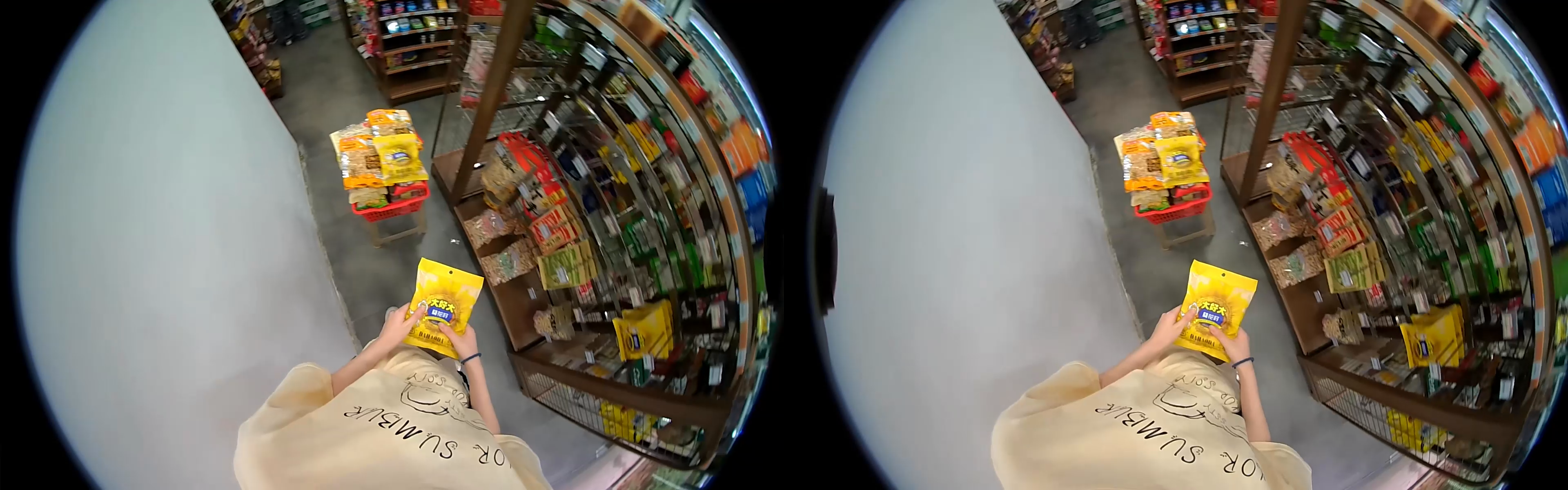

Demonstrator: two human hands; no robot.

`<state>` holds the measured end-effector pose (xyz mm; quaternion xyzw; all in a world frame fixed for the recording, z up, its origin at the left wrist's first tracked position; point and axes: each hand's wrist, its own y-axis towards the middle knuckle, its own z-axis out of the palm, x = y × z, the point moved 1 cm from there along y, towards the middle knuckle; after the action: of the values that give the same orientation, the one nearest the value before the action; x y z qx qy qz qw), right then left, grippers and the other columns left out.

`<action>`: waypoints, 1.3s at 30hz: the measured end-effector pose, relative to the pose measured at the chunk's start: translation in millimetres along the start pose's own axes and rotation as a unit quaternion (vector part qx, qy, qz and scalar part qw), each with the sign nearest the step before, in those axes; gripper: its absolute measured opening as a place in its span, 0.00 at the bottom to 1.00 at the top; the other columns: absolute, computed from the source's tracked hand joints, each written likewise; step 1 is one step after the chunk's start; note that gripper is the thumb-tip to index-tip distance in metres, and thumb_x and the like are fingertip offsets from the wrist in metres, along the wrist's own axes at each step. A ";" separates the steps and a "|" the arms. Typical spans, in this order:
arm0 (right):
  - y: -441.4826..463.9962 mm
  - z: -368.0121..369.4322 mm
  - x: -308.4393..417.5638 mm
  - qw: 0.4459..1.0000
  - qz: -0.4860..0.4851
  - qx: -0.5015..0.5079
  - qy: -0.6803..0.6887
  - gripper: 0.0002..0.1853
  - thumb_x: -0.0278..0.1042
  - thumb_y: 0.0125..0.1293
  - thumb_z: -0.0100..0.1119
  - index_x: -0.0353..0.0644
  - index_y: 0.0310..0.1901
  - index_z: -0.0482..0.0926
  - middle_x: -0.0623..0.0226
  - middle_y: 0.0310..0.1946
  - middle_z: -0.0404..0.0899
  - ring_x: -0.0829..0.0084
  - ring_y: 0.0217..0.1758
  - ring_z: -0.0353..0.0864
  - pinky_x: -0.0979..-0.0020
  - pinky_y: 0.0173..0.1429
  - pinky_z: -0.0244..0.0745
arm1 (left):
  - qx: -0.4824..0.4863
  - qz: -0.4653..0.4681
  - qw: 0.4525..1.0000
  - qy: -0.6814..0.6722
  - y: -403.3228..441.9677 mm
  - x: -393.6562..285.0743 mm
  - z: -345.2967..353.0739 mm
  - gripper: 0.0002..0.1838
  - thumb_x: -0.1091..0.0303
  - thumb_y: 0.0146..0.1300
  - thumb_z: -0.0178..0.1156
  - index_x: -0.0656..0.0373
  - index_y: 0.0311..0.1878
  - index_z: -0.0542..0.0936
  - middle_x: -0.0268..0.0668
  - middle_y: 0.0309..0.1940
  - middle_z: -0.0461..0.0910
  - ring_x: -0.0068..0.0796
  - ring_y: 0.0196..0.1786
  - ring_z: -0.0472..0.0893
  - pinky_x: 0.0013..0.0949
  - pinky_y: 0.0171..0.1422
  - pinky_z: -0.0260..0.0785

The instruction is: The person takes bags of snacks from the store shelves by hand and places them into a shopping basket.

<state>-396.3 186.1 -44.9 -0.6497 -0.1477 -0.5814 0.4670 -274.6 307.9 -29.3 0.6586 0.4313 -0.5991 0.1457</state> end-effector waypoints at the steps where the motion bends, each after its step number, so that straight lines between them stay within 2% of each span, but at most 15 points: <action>1: 8.7 9.1 0.3 1.000 -0.001 0.007 -0.025 0.18 0.35 0.48 0.62 0.33 0.38 0.72 0.67 0.34 0.75 0.79 0.35 0.73 0.78 0.40 0.68 | 0.015 -0.012 1.000 0.008 6.6 5.6 -12.0 0.23 0.51 0.56 0.48 0.66 0.36 0.73 0.43 0.22 0.75 0.31 0.27 0.75 0.30 0.32 0.65; 2: 16.7 17.7 -0.4 0.999 -0.001 0.013 -0.050 0.19 0.37 0.48 0.62 0.33 0.38 0.72 0.67 0.33 0.75 0.79 0.35 0.73 0.78 0.40 0.68 | 0.032 -0.025 0.999 0.016 12.0 11.0 -21.8 0.22 0.52 0.57 0.48 0.66 0.37 0.73 0.40 0.24 0.76 0.23 0.28 0.74 0.27 0.34 0.65; 3: 25.1 27.1 -1.7 0.998 0.001 0.020 -0.055 0.19 0.37 0.48 0.62 0.33 0.38 0.72 0.67 0.33 0.75 0.79 0.35 0.73 0.78 0.40 0.68 | 0.025 -0.029 0.999 0.011 17.1 11.6 -32.0 0.22 0.52 0.57 0.48 0.66 0.37 0.73 0.40 0.24 0.76 0.23 0.28 0.74 0.27 0.34 0.65; 5: 40.9 44.1 -5.8 0.999 0.009 0.020 -0.049 0.20 0.39 0.47 0.62 0.34 0.38 0.73 0.66 0.33 0.76 0.79 0.35 0.73 0.78 0.40 0.68 | -0.003 -0.022 1.000 0.014 26.7 12.0 -51.2 0.25 0.49 0.55 0.47 0.67 0.33 0.73 0.46 0.21 0.75 0.37 0.27 0.76 0.32 0.31 0.65; 12: 88.4 111.9 3.3 0.988 0.003 0.116 -0.105 0.20 0.38 0.47 0.62 0.33 0.38 0.72 0.66 0.33 0.75 0.79 0.35 0.73 0.78 0.39 0.68 | -0.024 -0.060 0.998 0.027 51.7 42.2 -122.7 0.26 0.47 0.56 0.45 0.65 0.36 0.72 0.48 0.25 0.76 0.42 0.32 0.77 0.34 0.35 0.66; 14: 97.3 129.9 11.8 0.980 0.021 0.150 -0.132 0.19 0.37 0.48 0.61 0.33 0.39 0.72 0.66 0.33 0.75 0.80 0.35 0.73 0.79 0.39 0.68 | -0.040 -0.092 0.995 0.001 55.2 56.0 -137.5 0.26 0.46 0.57 0.43 0.63 0.42 0.70 0.49 0.28 0.76 0.45 0.35 0.76 0.35 0.38 0.66; 20: 127.7 157.2 21.7 0.963 0.035 0.216 -0.156 0.20 0.37 0.46 0.62 0.32 0.39 0.72 0.66 0.33 0.76 0.80 0.34 0.73 0.79 0.39 0.68 | -0.103 -0.080 0.991 -0.023 65.0 63.4 -157.2 0.25 0.49 0.58 0.42 0.60 0.49 0.66 0.47 0.35 0.75 0.44 0.41 0.74 0.35 0.44 0.65; 24: 155.7 173.9 43.7 0.958 0.040 0.237 -0.155 0.21 0.38 0.47 0.62 0.32 0.40 0.72 0.66 0.33 0.76 0.79 0.35 0.73 0.78 0.42 0.68 | -0.126 -0.077 0.989 -0.017 88.2 56.3 -168.1 0.23 0.51 0.58 0.43 0.60 0.48 0.67 0.45 0.36 0.75 0.42 0.42 0.74 0.34 0.45 0.64; 26: 175.2 181.6 54.0 0.949 -0.020 0.234 -0.212 0.22 0.39 0.47 0.62 0.34 0.41 0.71 0.66 0.33 0.76 0.78 0.36 0.72 0.77 0.44 0.67 | -0.169 -0.050 0.984 -0.033 107.1 59.5 -172.7 0.21 0.53 0.59 0.44 0.60 0.47 0.67 0.45 0.34 0.76 0.41 0.40 0.75 0.33 0.43 0.65; 32: 245.3 201.7 82.4 0.937 0.008 0.268 -0.225 0.20 0.44 0.51 0.58 0.35 0.39 0.73 0.65 0.32 0.76 0.79 0.36 0.73 0.76 0.42 0.66 | -0.175 -0.039 0.984 -0.001 174.1 36.1 -204.6 0.21 0.54 0.59 0.45 0.63 0.45 0.69 0.44 0.32 0.76 0.39 0.37 0.76 0.32 0.39 0.66; 34: 276.0 204.7 81.6 0.941 0.093 0.220 -0.239 0.21 0.48 0.53 0.53 0.36 0.38 0.74 0.66 0.32 0.76 0.79 0.34 0.72 0.76 0.40 0.67 | -0.189 -0.037 0.981 0.002 200.0 30.6 -212.2 0.21 0.54 0.59 0.45 0.63 0.45 0.69 0.44 0.32 0.76 0.38 0.37 0.76 0.32 0.39 0.65; 35: 287.8 207.5 81.1 0.957 0.028 0.206 -0.203 0.23 0.51 0.56 0.49 0.37 0.41 0.71 0.64 0.30 0.76 0.76 0.35 0.74 0.75 0.40 0.67 | -0.203 -0.036 0.979 0.001 213.1 28.3 -215.2 0.20 0.54 0.59 0.45 0.63 0.44 0.69 0.44 0.32 0.76 0.37 0.37 0.76 0.32 0.40 0.65; 36: 298.5 210.2 84.0 0.957 0.030 0.206 -0.200 0.23 0.51 0.56 0.49 0.37 0.41 0.71 0.64 0.30 0.76 0.76 0.35 0.74 0.75 0.40 0.67 | -0.201 -0.039 0.979 0.004 226.2 26.3 -217.8 0.20 0.54 0.59 0.45 0.63 0.44 0.69 0.44 0.32 0.76 0.37 0.37 0.76 0.32 0.40 0.65; 38: 321.8 214.6 90.7 0.960 -0.055 0.171 -0.215 0.24 0.51 0.57 0.47 0.39 0.47 0.64 0.59 0.32 0.75 0.70 0.39 0.74 0.74 0.41 0.66 | -0.220 -0.024 0.974 -0.039 252.5 24.9 -223.6 0.20 0.55 0.59 0.45 0.63 0.44 0.69 0.44 0.33 0.76 0.36 0.38 0.76 0.31 0.40 0.65; 39: 332.8 212.9 96.4 0.949 -0.008 0.185 -0.256 0.25 0.50 0.58 0.45 0.41 0.51 0.58 0.55 0.35 0.73 0.61 0.38 0.73 0.69 0.41 0.66 | -0.219 -0.028 0.975 -0.037 264.5 24.4 -224.9 0.20 0.55 0.59 0.45 0.63 0.44 0.69 0.44 0.33 0.76 0.36 0.38 0.76 0.31 0.40 0.65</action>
<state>6.8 144.9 -79.7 -0.6774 -0.3726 -0.3618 0.5209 68.9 322.0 -83.7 0.5759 0.5649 -0.5175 0.2854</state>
